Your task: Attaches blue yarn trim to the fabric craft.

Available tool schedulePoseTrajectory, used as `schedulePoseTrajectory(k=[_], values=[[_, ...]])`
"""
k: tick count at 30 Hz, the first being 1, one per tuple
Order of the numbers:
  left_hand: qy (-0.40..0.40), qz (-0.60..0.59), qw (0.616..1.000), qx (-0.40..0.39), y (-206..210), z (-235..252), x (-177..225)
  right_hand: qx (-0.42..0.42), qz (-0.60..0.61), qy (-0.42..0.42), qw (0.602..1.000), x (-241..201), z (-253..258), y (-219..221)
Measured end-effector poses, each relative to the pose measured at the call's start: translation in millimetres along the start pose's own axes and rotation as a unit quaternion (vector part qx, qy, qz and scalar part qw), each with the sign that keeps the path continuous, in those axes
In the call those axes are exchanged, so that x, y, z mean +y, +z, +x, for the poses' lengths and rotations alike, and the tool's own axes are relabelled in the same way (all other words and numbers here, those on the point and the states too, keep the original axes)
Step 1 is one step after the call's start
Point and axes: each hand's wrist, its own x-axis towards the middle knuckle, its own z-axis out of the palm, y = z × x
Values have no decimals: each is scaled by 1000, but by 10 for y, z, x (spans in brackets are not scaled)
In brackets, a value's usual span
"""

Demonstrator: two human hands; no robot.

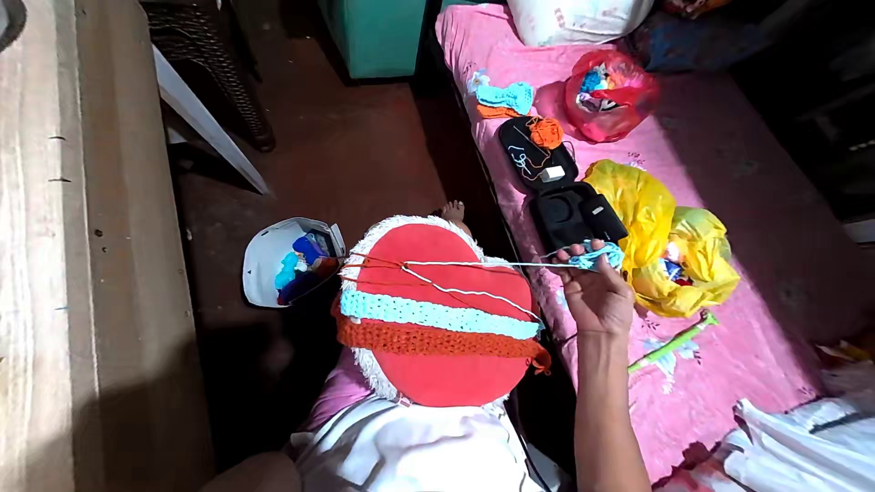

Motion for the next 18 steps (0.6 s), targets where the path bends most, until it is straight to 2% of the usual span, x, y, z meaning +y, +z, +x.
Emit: schedulePoseTrajectory(k=[1,2,3,4,6,9,15,18], values=[[172,-56,974,134,88,-27,-508,3,8,8,1000,38,-33,31],[260,-86,930,246,220,134,-717,0,16,15,1000,83,-62,62],[300,-83,908,281,288,368,-745,-7,23,23,999,129,-88,91],[307,-49,910,276,339,609,-766,-13,24,30,999,172,-111,131],[256,30,945,202,474,997,-911,-30,31,41,998,244,-138,235],[213,48,971,101,610,1322,-1156,-83,8,39,996,322,-154,475],[246,44,964,93,541,1346,-1259,-219,-91,69,969,536,-261,1023],[262,32,960,92,562,1323,-1299,-245,-109,80,960,632,-280,1239]])
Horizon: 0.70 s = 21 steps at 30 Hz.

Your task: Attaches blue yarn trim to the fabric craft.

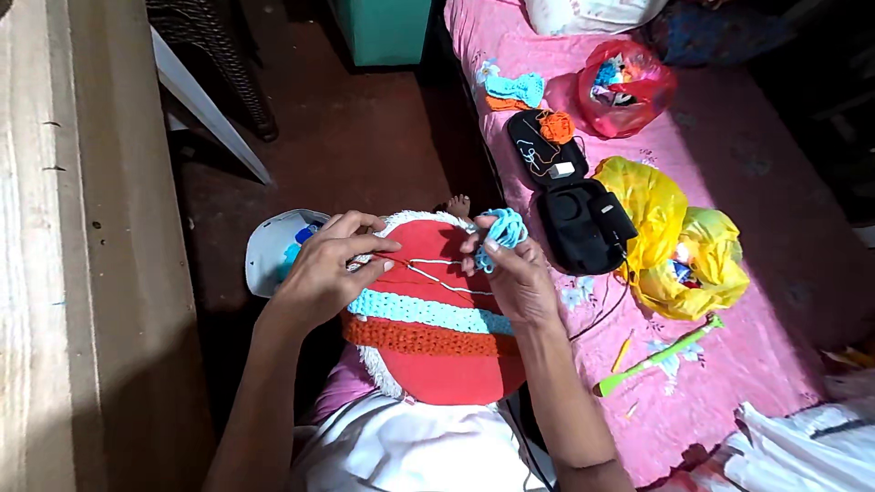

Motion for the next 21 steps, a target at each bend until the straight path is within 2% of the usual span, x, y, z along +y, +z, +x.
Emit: schedulePoseTrajectory(k=[7,13,18,21], values=[[64,-7,996,59,223,-8,68,-29,-96,43,994,95,142,261],[82,38,990,108,329,-9,157,-29,-256,13,966,133,113,415],[91,21,985,144,407,-38,189,-17,-298,-10,954,201,95,455],[65,11,985,160,432,-63,207,0,-308,-25,951,243,76,466]])
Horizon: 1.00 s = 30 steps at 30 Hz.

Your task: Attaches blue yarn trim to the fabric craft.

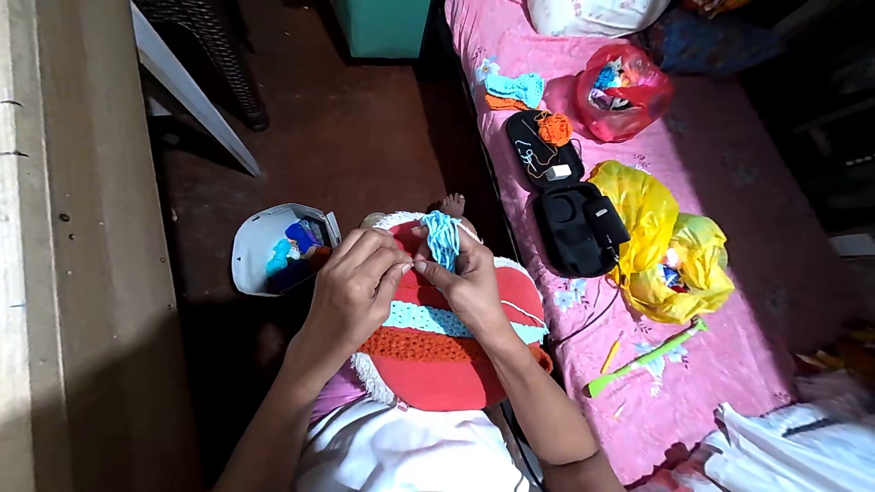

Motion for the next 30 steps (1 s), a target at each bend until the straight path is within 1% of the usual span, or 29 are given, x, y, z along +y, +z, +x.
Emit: schedulePoseTrajectory(k=[5,8,10,14,18,21,23,26,30], values=[[-92,-11,996,10,-56,-48,-25,16,39,-3,999,34,-28,-10],[-115,-50,992,16,-57,-52,30,8,21,-7,1000,38,-35,-11],[-101,-53,993,35,-26,-47,75,-2,7,0,1000,10,-41,-20],[-43,-23,996,75,50,-56,61,-34,-11,17,999,-44,-25,-51],[-7,21,996,88,108,-97,67,-63,-53,27,996,-61,-12,-89],[-6,32,994,100,143,-113,67,-77,-72,19,994,-70,-6,-101],[-8,20,995,94,144,-118,69,-68,-72,17,995,-70,-4,-88],[-32,8,997,70,100,-119,75,-52,-34,22,998,-53,-8,-81],[-62,29,996,64,21,-107,98,-62,6,42,997,-47,-8,-111]])
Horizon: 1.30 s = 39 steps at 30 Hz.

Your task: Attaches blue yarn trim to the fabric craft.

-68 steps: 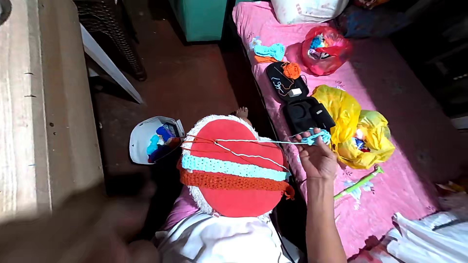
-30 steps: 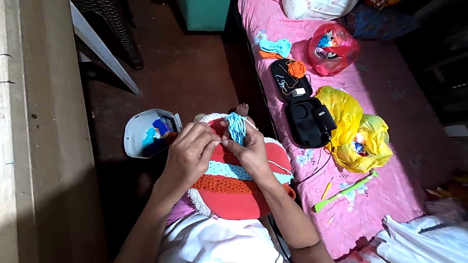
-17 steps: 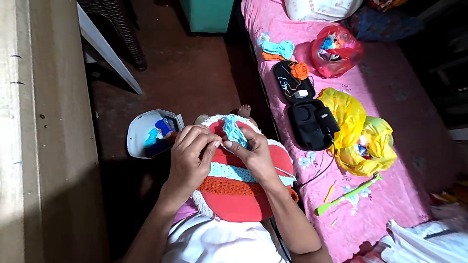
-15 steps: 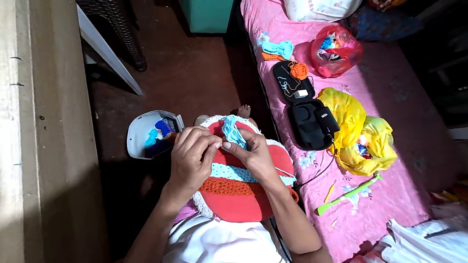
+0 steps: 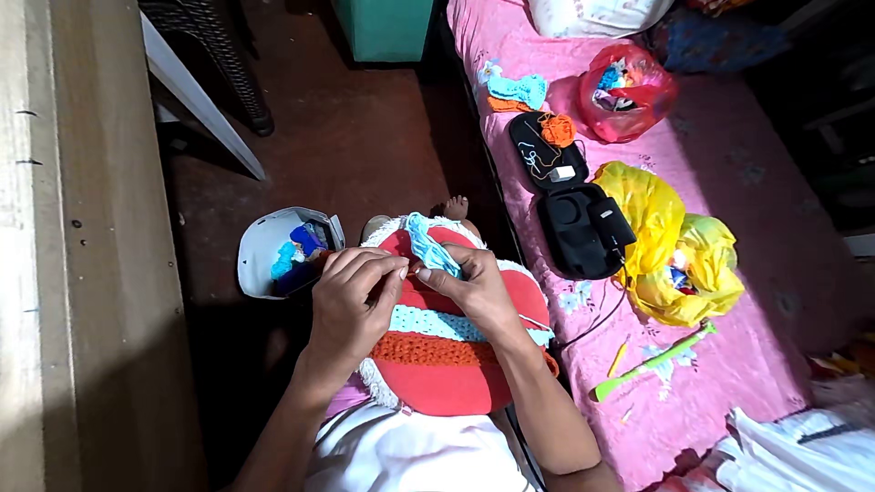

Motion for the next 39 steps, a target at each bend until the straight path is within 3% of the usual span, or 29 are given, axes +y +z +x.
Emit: schedulePoseTrajectory(k=[5,9,22,29,36,39], values=[[-11,5,1000,19,-114,3,68,1,35,10,999,-2,7,-20],[-9,54,998,-24,-132,7,127,-3,38,9,999,3,3,-7],[24,81,995,-55,-86,3,61,-18,-30,-5,999,23,29,27],[-107,-94,990,-14,-171,5,-11,-20,-9,13,1000,43,37,-34],[-134,-183,974,-24,-143,-17,-72,1,58,21,998,65,43,-37],[-108,-217,969,-43,-131,-10,-89,17,60,14,998,80,47,-19]])
